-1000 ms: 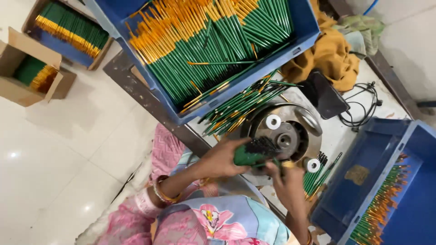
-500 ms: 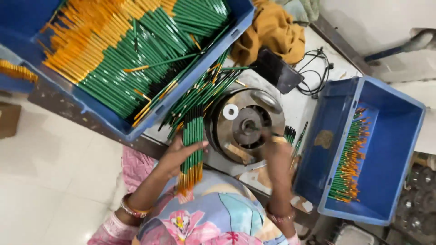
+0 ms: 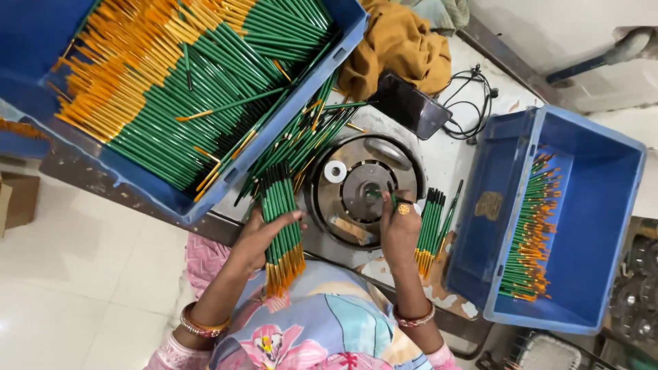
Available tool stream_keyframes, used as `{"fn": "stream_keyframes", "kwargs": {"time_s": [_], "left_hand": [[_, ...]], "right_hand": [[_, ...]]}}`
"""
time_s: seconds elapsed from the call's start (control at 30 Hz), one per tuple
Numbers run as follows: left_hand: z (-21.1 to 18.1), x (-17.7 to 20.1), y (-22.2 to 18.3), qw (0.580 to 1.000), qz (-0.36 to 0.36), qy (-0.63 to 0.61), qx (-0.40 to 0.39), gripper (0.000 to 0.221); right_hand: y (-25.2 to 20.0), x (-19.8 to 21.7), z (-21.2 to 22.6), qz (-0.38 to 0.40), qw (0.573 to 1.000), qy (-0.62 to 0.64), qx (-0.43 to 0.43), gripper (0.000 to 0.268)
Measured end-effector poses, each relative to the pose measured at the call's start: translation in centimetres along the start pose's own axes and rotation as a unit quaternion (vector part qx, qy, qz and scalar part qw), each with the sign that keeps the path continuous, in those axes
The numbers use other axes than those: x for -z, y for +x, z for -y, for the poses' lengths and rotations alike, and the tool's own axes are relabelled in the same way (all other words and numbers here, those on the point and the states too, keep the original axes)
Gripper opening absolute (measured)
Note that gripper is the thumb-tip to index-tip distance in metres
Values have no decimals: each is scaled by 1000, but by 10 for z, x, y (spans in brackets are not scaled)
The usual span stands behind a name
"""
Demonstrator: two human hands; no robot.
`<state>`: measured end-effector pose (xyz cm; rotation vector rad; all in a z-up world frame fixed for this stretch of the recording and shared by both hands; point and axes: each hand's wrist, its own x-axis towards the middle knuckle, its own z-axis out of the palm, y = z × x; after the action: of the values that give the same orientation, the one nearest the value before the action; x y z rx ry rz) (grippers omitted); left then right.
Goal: The worker is inserting plastic brush filaments into a rotating manufacturing machine.
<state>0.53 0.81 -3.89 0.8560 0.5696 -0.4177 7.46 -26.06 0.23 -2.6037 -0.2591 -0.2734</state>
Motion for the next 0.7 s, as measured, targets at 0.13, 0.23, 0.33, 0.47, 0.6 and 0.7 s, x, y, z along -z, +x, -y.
{"fn": "stream_keyframes", "kwargs": {"time_s": [0.13,0.23,0.33,0.47,0.6,0.7], "left_hand": [[6,11,-3,998,41,45,-11,29],[-9,3,-13,993,71,81,-41,32],[-25,-13,-32,975,91,173,-102,42],[-44,-32,-51,903,75,364,-217,53],[-29,-21,-17,925,81,317,-194,44],[-3,-2,-20,989,49,128,-61,35]], "right_hand": [[10,7,12,31,999,-15,35,12],[10,9,8,104,993,26,-46,18],[-30,19,18,-60,908,395,-124,20],[-14,53,63,202,969,136,-50,30],[-3,69,23,171,960,182,-128,26],[-5,105,41,4,949,234,-210,25]]}}
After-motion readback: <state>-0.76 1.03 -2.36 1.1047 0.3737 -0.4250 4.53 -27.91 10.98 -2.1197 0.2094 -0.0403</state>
